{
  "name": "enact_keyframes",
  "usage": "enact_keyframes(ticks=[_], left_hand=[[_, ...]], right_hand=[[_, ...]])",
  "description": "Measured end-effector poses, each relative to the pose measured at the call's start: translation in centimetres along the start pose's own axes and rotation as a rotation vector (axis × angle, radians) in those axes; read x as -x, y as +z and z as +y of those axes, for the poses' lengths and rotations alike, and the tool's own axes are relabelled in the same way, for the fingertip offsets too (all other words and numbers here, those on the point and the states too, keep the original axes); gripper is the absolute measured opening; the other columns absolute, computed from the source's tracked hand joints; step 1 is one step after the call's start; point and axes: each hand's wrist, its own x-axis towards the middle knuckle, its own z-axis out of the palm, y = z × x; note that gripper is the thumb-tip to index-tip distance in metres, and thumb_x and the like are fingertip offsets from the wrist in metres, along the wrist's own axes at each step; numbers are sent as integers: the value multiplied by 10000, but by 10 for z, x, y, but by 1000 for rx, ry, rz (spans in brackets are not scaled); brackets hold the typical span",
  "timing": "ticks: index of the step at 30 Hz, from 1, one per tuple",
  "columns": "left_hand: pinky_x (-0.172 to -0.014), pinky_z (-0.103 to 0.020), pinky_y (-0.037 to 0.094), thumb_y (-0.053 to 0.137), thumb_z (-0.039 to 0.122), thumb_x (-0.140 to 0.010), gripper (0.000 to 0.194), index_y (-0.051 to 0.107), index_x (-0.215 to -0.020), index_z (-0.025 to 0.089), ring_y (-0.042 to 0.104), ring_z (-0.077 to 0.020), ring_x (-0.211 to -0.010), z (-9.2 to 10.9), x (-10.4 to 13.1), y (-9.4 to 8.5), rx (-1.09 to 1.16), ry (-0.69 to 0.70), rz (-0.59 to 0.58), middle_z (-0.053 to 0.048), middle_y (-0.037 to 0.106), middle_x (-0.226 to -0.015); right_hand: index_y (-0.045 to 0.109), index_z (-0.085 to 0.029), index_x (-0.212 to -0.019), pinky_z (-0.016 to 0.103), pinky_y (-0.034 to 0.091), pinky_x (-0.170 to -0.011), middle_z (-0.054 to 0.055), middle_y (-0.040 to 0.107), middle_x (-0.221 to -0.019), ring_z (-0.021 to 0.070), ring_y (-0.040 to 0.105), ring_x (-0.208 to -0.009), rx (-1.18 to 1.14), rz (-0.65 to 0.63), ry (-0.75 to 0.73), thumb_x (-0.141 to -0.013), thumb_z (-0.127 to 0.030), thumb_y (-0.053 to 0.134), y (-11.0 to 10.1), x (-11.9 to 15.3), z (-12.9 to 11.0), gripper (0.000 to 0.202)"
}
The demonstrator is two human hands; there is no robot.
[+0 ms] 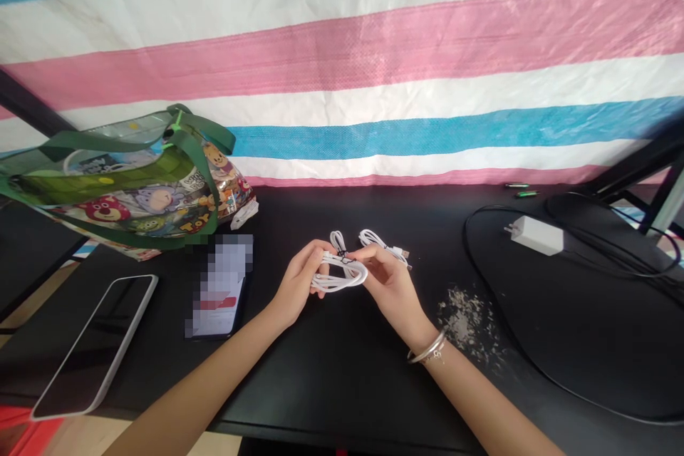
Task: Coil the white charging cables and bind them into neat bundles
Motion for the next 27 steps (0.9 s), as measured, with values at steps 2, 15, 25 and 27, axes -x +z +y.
enact_keyframes(ticks=[2, 15, 25, 27], left_hand=[[-399, -194, 271, 434, 642, -807, 472, 530, -814, 179, 362, -56, -367, 1, 1, 1, -34, -7, 17, 92, 372, -481], [-401, -191, 312, 426, 542, -858, 394, 578, -852, 178, 378, -65, -389, 4, 6, 5, -122, 51, 154, 76, 380, -493], [-482, -196, 407, 421, 355, -901, 287, 656, -919, 192, 494, -96, -498, 3, 9, 4, -302, 176, 103, 17, 564, -620], [-584, -221, 464, 451, 311, -896, 257, 679, -917, 194, 570, -124, -619, 5, 8, 2, -367, 263, 96, -24, 652, -768]], right_hand=[[654, -241, -725, 347, 546, -686, 30, 671, -734, 195, 647, -705, 52, 30, -68, -656, -598, 715, 1, 1, 2, 369], [615, -244, -804, 363, 558, -696, 39, 689, -796, 210, 661, -742, 174, 64, -148, -737, -473, 694, 6, 5, 9, 251], [561, -253, -738, 315, 516, -576, 6, 625, -669, 191, 619, -631, 191, 89, -115, -729, -579, 653, 6, 3, 3, 339], [566, -250, -743, 307, 511, -581, 8, 631, -688, 184, 614, -631, 167, 72, -97, -723, -599, 649, 5, 2, 3, 360]])
